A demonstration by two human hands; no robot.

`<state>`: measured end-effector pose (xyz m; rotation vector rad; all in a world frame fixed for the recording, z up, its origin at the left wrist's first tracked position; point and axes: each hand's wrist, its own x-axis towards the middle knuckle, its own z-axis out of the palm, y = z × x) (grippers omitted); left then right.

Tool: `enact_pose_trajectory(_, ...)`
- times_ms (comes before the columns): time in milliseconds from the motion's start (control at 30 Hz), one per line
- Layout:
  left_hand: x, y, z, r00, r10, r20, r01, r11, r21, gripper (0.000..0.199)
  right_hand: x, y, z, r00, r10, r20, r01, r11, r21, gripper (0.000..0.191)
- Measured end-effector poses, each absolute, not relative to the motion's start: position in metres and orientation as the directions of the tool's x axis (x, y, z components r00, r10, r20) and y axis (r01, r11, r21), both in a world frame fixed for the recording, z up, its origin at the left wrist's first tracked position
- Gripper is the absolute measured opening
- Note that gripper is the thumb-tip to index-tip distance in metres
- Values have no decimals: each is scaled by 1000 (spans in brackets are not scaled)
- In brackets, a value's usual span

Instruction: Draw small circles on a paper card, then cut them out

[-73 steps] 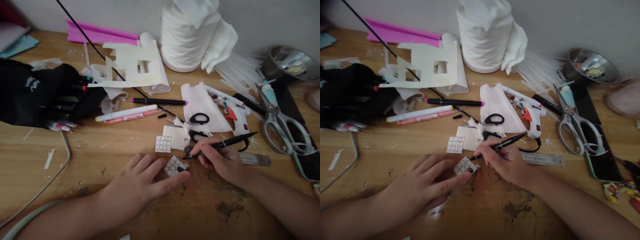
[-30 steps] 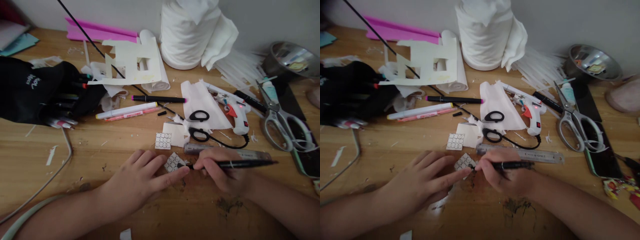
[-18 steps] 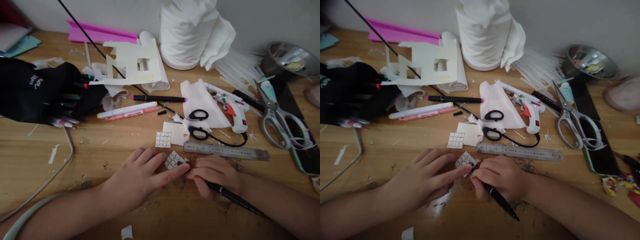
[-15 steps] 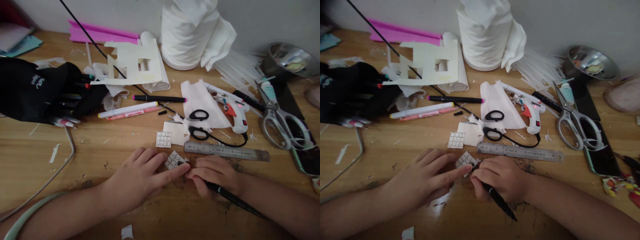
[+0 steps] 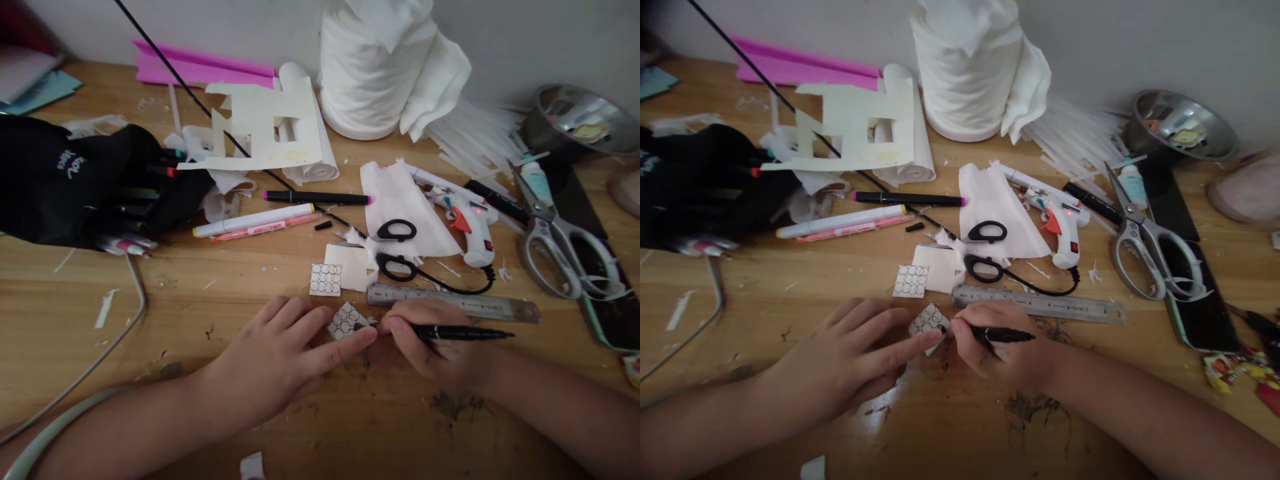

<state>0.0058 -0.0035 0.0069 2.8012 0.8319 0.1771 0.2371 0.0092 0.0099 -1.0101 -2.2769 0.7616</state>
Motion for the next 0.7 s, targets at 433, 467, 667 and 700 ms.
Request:
enact_pose_trajectory(433,5,-4,3,829,551,97,517,-820,244,68,233,13,3,-450,872,194,398,390,-830,22)
enact_pose_trajectory(467,5,-4,2,829,552,92,519,-819,245,68,233,13,3,-444,878,179,398,373,-838,22)
enact_pose_trajectory(667,4,-5,2,830,552,82,519,-817,254,69,233,14,-1,-424,896,132,394,314,-864,23)
enact_pose_trajectory(700,4,-5,2,829,552,84,518,-816,256,69,233,14,-1,-424,896,130,390,311,-867,23)
